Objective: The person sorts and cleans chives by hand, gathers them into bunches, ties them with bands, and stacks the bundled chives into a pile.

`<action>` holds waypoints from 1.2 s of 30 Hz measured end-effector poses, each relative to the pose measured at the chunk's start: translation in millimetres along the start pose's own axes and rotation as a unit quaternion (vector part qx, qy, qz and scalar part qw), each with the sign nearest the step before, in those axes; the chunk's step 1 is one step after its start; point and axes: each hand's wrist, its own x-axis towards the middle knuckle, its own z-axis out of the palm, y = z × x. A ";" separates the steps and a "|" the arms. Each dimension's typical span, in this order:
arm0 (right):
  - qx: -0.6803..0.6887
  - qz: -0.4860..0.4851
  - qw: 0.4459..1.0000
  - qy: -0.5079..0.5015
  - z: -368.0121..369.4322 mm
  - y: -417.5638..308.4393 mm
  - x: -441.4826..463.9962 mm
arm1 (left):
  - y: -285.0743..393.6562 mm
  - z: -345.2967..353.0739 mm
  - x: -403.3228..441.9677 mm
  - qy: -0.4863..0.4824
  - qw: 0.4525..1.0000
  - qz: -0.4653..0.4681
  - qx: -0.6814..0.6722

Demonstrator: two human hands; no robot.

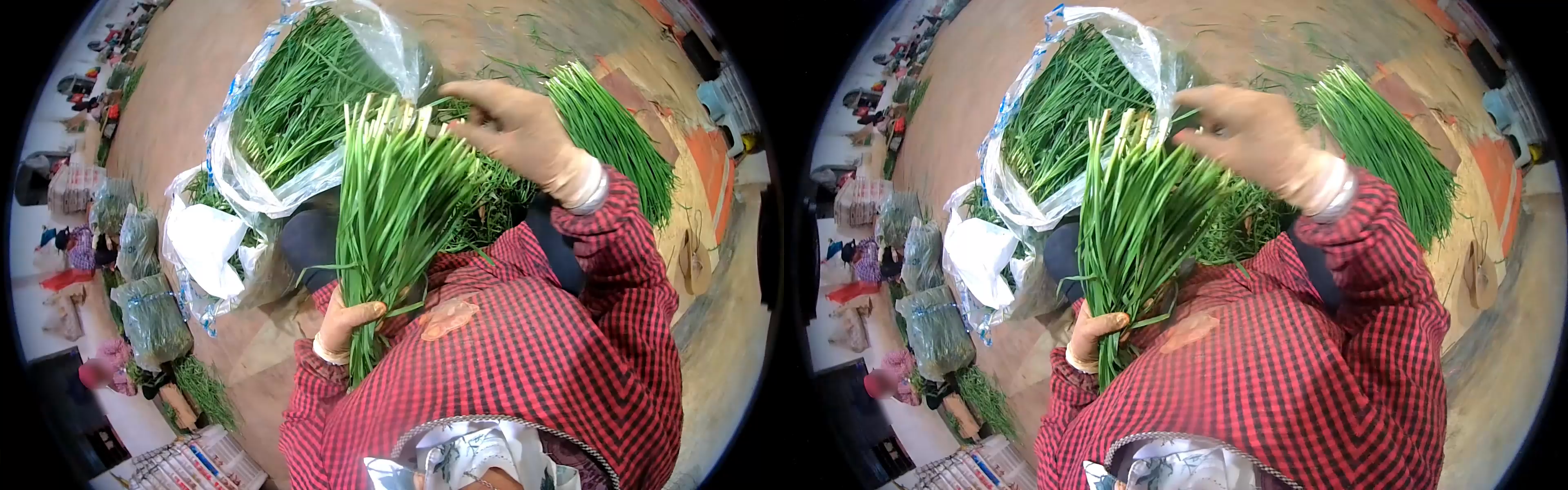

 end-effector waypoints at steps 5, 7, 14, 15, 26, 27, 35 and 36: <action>-0.182 -0.198 0.961 -0.066 35.2 -5.1 14.1 | -9.2 4.5 -0.4 -0.021 1.000 -0.012 0.000; -0.202 -0.216 0.950 -0.103 38.0 2.4 14.4 | -14.2 1.3 -1.7 -0.027 0.999 -0.017 -0.007; -0.032 -0.004 0.999 -0.015 30.1 35.2 1.8 | -14.6 -0.6 -1.5 -0.048 0.998 -0.037 -0.005; -0.034 -0.003 0.999 -0.015 27.7 44.2 2.5 | -12.8 1.2 -1.9 -0.046 0.998 -0.039 -0.011; 0.034 0.248 0.964 -0.091 -18.4 108.8 -6.7 | -18.3 -10.8 -7.6 -0.033 0.999 -0.015 0.011; 0.096 0.207 0.963 -0.141 -17.8 93.3 -2.3 | -17.7 -11.8 -6.8 -0.030 0.999 -0.017 0.026; 0.306 0.195 0.907 -0.215 -2.1 51.8 0.0 | -9.4 1.0 -4.2 -0.030 0.997 -0.012 0.071; 0.274 0.187 0.920 -0.209 -2.4 51.7 -0.9 | -10.9 -3.0 -4.2 -0.033 0.997 -0.014 0.070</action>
